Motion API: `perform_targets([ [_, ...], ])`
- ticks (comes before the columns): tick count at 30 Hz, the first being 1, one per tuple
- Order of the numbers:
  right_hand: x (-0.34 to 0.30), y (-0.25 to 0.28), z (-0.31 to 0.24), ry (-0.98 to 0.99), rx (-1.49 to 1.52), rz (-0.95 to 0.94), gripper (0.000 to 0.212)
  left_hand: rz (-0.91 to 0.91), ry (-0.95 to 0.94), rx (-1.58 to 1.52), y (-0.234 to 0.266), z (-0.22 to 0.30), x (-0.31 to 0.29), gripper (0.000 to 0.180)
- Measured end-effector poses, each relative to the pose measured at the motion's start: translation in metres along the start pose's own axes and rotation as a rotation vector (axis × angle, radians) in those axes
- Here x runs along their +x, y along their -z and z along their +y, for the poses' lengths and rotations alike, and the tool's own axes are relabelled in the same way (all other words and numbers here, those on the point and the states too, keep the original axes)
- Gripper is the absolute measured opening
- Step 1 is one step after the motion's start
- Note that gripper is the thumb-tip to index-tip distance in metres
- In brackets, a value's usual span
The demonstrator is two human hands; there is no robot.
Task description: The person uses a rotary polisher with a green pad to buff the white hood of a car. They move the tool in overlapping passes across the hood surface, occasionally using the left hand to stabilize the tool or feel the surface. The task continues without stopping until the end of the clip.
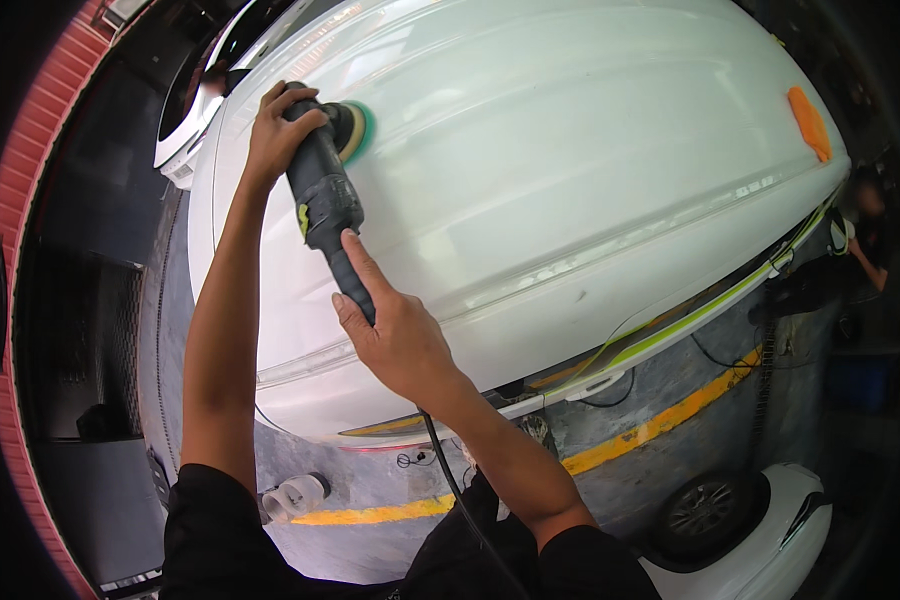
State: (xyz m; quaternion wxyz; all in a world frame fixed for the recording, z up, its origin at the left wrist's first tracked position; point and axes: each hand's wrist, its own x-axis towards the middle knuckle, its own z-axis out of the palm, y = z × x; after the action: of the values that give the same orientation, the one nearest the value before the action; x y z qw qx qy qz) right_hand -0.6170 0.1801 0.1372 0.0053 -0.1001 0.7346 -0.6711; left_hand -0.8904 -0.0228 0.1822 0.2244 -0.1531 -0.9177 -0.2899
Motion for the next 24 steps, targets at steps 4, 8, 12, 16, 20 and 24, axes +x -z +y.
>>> perform_targets([
  [4,-0.003,0.051,-0.012,-0.037,0.021,0.063,0.075,-0.061,-0.082,-0.014,-0.059,0.060,0.036,0.060],
  [8,-0.005,0.071,0.003,0.017,0.012,0.133,0.079,-0.181,-0.098,-0.030,-0.086,0.092,0.058,0.069],
  [12,-0.007,0.070,0.007,-0.036,0.090,0.087,0.079,-0.111,-0.127,-0.001,-0.087,0.084,0.053,0.068],
  [16,-0.006,0.053,0.017,-0.033,0.123,0.049,0.079,-0.078,-0.119,0.076,-0.069,0.067,0.046,0.066],
  [20,-0.006,0.023,0.020,-0.033,0.142,-0.008,0.079,-0.108,0.006,0.011,-0.038,0.050,0.021,0.063],
  [24,-0.005,-0.004,0.023,-0.046,0.150,-0.056,0.081,-0.092,0.035,0.034,-0.017,0.025,0.004,0.062],
])
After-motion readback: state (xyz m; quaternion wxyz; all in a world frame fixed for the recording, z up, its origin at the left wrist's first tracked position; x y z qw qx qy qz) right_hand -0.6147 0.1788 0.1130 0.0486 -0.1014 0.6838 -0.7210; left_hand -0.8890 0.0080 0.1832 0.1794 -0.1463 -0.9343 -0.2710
